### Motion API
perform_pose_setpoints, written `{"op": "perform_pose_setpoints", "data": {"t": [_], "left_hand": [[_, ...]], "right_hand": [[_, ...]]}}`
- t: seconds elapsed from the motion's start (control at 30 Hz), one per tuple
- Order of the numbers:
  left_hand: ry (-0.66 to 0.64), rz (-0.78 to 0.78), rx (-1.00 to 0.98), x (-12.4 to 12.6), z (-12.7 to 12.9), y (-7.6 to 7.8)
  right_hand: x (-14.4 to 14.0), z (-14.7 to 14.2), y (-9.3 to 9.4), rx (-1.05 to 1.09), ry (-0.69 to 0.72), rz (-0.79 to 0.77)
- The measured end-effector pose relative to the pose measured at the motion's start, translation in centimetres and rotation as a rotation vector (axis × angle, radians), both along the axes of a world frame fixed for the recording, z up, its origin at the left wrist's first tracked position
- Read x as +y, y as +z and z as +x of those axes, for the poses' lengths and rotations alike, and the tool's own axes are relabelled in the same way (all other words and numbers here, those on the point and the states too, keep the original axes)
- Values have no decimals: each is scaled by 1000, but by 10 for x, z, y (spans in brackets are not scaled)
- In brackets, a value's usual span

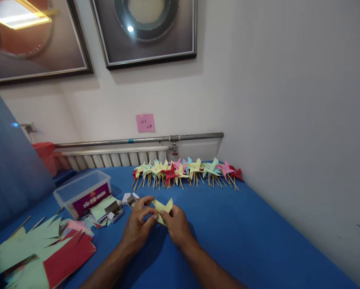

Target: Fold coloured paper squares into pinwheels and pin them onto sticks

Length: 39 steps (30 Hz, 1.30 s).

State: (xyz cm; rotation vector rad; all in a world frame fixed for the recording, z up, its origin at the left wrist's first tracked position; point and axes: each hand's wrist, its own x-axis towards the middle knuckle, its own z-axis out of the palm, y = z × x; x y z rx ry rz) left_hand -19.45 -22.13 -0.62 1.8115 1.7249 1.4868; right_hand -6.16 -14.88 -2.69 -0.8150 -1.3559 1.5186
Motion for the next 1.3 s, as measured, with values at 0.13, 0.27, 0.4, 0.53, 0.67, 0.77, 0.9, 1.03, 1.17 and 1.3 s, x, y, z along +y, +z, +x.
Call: {"op": "perform_pose_setpoints", "data": {"t": [0.13, 0.27, 0.4, 0.53, 0.67, 0.77, 0.9, 1.03, 1.17, 1.3], "left_hand": [[113, 43, 105, 0, 3, -3], [148, 63, 147, 1, 2, -4], [153, 109, 183, 2, -1, -4], [170, 139, 224, 2, -2, -4], [192, 163, 280, 2, -2, -3], [211, 163, 321, 2, -3, -3], [223, 162, 337, 1, -4, -3], [221, 154, 242, 0, -3, -1], [251, 130, -53, 3, -4, 2], [116, -116, -572, 9, -6, 4]], "right_hand": [[-1, -2, -1, -26, 7, 27], [-2, 0, -3, 1, 42, 7], [-3, 1, -3, 42, 88, -34], [-5, 2, -2, 86, 127, -62], [-8, 3, 2, 72, 139, -48], [-8, 4, 4, 51, 141, -26], [-8, 3, 2, 50, 149, -20], [-5, 3, -1, 63, 124, -43], [1, 4, -3, 43, 52, -45], [4, 5, -4, 24, 50, -27]]}}
